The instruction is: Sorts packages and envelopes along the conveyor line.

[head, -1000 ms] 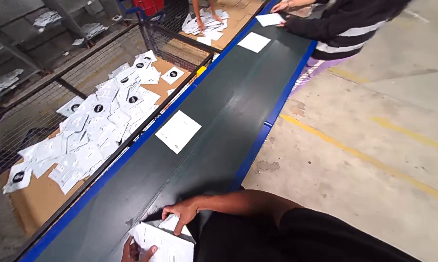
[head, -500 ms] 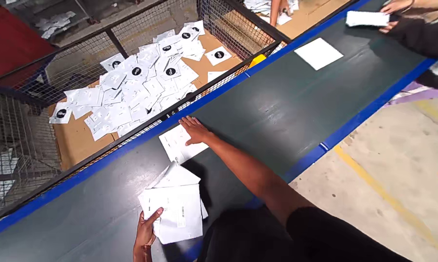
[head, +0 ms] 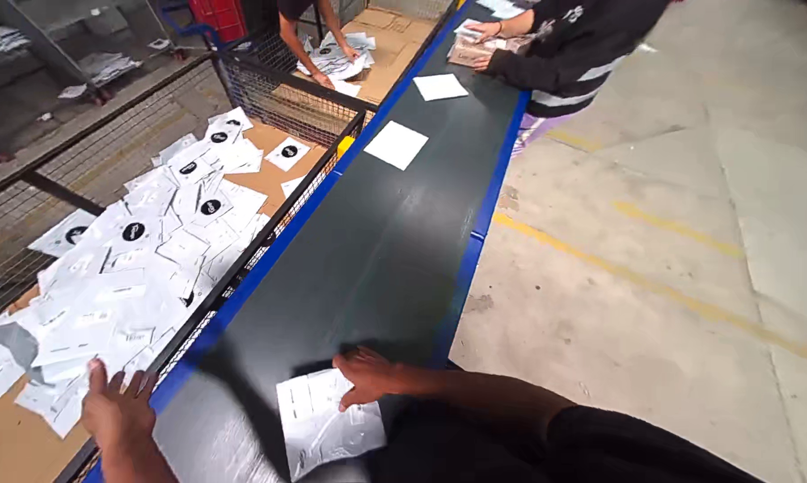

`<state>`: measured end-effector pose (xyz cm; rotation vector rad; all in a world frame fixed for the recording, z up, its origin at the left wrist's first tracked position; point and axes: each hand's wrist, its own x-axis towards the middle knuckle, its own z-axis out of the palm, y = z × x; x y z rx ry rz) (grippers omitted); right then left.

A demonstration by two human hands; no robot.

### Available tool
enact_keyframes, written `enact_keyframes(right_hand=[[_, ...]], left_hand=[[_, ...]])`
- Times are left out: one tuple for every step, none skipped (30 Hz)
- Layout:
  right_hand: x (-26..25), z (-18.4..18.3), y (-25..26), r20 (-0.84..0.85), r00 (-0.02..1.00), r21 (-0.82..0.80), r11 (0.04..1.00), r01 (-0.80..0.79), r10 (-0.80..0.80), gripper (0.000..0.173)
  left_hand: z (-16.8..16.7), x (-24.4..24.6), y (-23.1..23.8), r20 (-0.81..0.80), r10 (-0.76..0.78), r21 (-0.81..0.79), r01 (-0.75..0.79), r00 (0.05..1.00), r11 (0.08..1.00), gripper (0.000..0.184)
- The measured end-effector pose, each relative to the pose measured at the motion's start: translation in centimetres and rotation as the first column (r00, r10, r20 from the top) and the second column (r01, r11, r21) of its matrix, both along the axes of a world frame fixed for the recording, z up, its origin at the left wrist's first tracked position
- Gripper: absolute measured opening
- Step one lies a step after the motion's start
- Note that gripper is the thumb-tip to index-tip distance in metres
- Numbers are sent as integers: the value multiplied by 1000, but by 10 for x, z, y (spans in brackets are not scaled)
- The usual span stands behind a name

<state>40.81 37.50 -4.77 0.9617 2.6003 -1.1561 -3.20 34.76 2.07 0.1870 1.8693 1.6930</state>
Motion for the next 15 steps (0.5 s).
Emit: enact_keyframes(right_hand=[[21,9,3,-6,1000,-137,990,-21,20,73],[42,16,9,-12,999,-271,962,-42,40,71],[63,22,14,-16,998,-360,931,-63,62,67],[80,24,20,-36,997,-413,907,-82,74,63],[94,27,27,-46,995,-421,902,-99,87,58],[103,35,36,-34,993,-403,907,-120,116,53],[105,46,48,-13,988,-369,917,-150,156,48],[100,60,62,-4,981,-324,928,-183,192,44],[90,74,80,-37,981,-280,940,-195,192,41],[77,85,98,-142,982,-260,953,-157,123,37],[61,95,115,-299,954,-310,948,-65,-32,33],[40,104,130,-450,855,-455,890,28,-257,28],[21,114,145,-514,720,-610,789,76,-467,32],[5,120,161,-529,617,-669,733,119,-583,38],[-7,120,181,-545,571,-619,754,218,-613,42]], left_hand=[[-2,16,9,-93,-70,-72,63,993,995,83],[-5,39,14,-169,-179,-120,160,969,980,71],[-9,66,13,-197,-311,-140,288,930,948,57],[-13,94,7,-176,-436,-126,419,882,899,46],[-18,123,-2,-143,-519,-96,510,843,855,39],[-26,152,-13,-122,-549,-80,543,827,836,37],[-38,179,-25,-144,-527,-90,519,838,850,36],[-51,200,-40,-198,-482,-120,467,854,876,36],[-66,217,-54,-261,-436,-145,412,861,900,39],[-79,230,-70,-300,-396,-165,362,868,918,42],[-89,238,-87,-315,-363,-176,322,877,930,43],[-95,245,-103,-324,-344,-175,301,882,937,43],[-97,252,-119,-330,-334,-173,291,883,941,42],[-96,259,-136,-343,-332,-185,284,879,941,41],[-93,266,-151,-370,-329,-209,267,869,941,41]])
